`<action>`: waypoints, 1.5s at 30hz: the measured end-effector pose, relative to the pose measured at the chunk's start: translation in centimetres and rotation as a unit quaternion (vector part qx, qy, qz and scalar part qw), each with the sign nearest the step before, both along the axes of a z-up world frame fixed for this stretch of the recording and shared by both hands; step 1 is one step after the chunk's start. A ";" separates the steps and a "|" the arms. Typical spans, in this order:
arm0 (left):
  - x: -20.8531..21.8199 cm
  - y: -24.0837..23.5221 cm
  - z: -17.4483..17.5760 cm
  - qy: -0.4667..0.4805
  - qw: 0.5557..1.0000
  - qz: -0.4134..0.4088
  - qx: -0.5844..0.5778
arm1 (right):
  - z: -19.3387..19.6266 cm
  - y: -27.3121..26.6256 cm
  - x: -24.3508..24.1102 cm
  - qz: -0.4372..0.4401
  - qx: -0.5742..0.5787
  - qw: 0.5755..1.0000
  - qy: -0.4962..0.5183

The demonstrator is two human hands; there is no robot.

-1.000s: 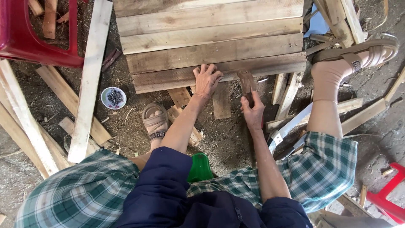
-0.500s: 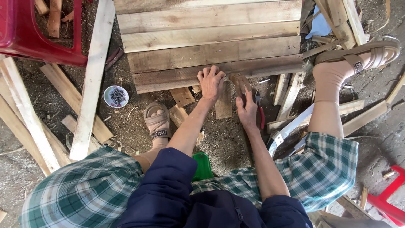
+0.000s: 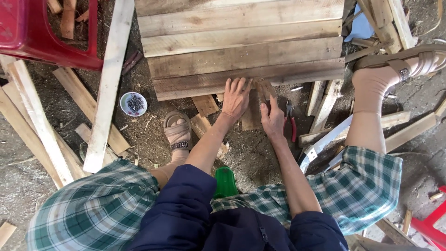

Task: The person sits on the ground and uses a hammer to drive nails into wooden planks, securing them to a frame. They also use pliers to adjust nails and a ruler to measure alignment while assembling the structure.

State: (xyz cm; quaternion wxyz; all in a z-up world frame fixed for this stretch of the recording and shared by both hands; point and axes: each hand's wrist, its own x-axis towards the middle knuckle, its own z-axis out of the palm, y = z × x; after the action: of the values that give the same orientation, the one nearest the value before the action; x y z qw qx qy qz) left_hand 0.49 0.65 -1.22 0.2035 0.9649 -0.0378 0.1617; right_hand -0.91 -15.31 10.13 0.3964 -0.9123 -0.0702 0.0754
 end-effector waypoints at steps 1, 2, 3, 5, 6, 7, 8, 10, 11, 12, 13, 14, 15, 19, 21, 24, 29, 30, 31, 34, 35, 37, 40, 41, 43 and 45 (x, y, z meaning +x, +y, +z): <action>0.2 0.0 0.2 -0.003 1.000 -0.007 0.017 | 0.3 0.1 0.2 -0.001 0.014 1.000 -0.003; 0.5 0.2 0.4 -0.005 1.000 -0.006 0.018 | 0.6 0.4 0.6 0.000 0.015 1.000 -0.005; 0.3 0.1 0.5 0.002 1.000 -0.009 0.028 | 0.9 0.6 0.6 -0.003 0.027 0.999 -0.034; 0.1 -0.1 0.7 0.009 0.999 -0.012 0.038 | 1.4 0.7 0.6 -0.007 0.037 0.997 -0.064; 0.1 -0.1 0.8 0.020 0.998 -0.014 0.050 | 1.5 0.8 0.5 -0.013 0.026 0.996 -0.087; 0.2 -0.1 0.9 0.030 0.998 -0.013 0.062 | 1.7 0.9 0.6 -0.016 0.014 0.994 -0.111; 0.3 -0.2 0.6 0.029 0.998 -0.012 0.062 | 0.6 0.4 0.9 -0.015 0.015 0.993 -0.113; 0.3 -0.2 -0.3 0.030 0.996 -0.018 0.077 | -1.8 -0.4 1.3 0.034 -0.018 0.997 -0.067; 0.5 -0.1 0.5 0.028 0.996 -0.018 0.078 | -1.5 -0.4 1.5 0.034 -0.017 0.997 -0.068; 0.7 0.0 1.2 0.022 0.996 -0.021 0.087 | -1.2 -0.5 1.8 0.018 0.002 0.997 -0.076; 0.2 0.0 1.8 0.021 0.995 -0.025 0.095 | -0.9 -0.5 1.3 0.001 0.020 0.997 -0.078; -0.2 0.1 1.6 0.025 0.995 -0.026 0.095 | -0.5 -0.4 0.8 0.001 0.020 0.997 -0.074; 0.0 -0.1 1.6 0.032 0.995 -0.022 0.091 | 0.1 -0.4 0.8 -0.001 0.043 0.994 -0.097; 0.1 -0.3 1.2 0.039 0.995 -0.017 0.090 | -1.1 -0.2 0.9 0.030 0.008 0.991 -0.130; 0.0 0.0 2.6 0.053 0.994 -0.024 0.091 | -1.2 -0.8 0.9 0.028 0.021 0.995 -0.096; -0.3 0.3 3.5 0.074 0.993 -0.023 0.092 | -2.5 -1.1 0.6 0.022 0.045 0.994 -0.095; 0.2 -0.1 2.4 0.062 0.995 -0.019 0.081 | -2.4 -1.1 0.7 0.018 0.065 0.983 -0.168; 0.3 -0.1 2.3 0.051 0.995 -0.015 0.084 | -2.3 -1.2 0.8 0.014 0.000 0.995 -0.104; 0.5 0.1 2.0 0.038 0.995 -0.011 0.088 | -2.3 -1.1 1.1 0.009 -0.063 0.997 -0.039; 0.1 0.0 2.4 0.077 0.994 -0.028 0.072 | -2.1 -1.4 1.5 0.009 0.017 0.992 -0.122; 0.1 0.0 2.5 0.077 0.994 -0.032 0.070 | -1.5 -1.0 1.1 0.005 0.014 0.992 -0.122; 0.1 0.2 2.6 0.080 0.994 -0.032 0.072 | -0.1 0.0 0.3 -0.013 0.066 0.982 -0.178; 0.1 -0.1 1.4 0.082 0.993 -0.030 0.078 | 2.6 1.9 0.5 -0.003 -0.037 0.992 -0.124; 0.2 0.0 1.1 0.080 0.993 -0.030 0.080 | 0.6 1.3 0.5 -0.003 -0.036 0.991 -0.125; -0.1 -0.2 0.4 0.088 0.993 -0.033 0.071 | -3.4 -0.2 0.3 -0.018 -0.054 0.995 -0.086; 0.1 -0.1 1.4 0.086 0.993 -0.031 0.081 | -1.0 0.3 0.4 -0.019 -0.012 0.994 -0.110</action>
State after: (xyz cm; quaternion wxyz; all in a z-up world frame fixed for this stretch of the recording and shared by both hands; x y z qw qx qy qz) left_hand 0.60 0.58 0.18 0.1324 0.9869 -0.0627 0.0679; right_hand -0.55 -15.03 9.13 0.3766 -0.9209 -0.0950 -0.0326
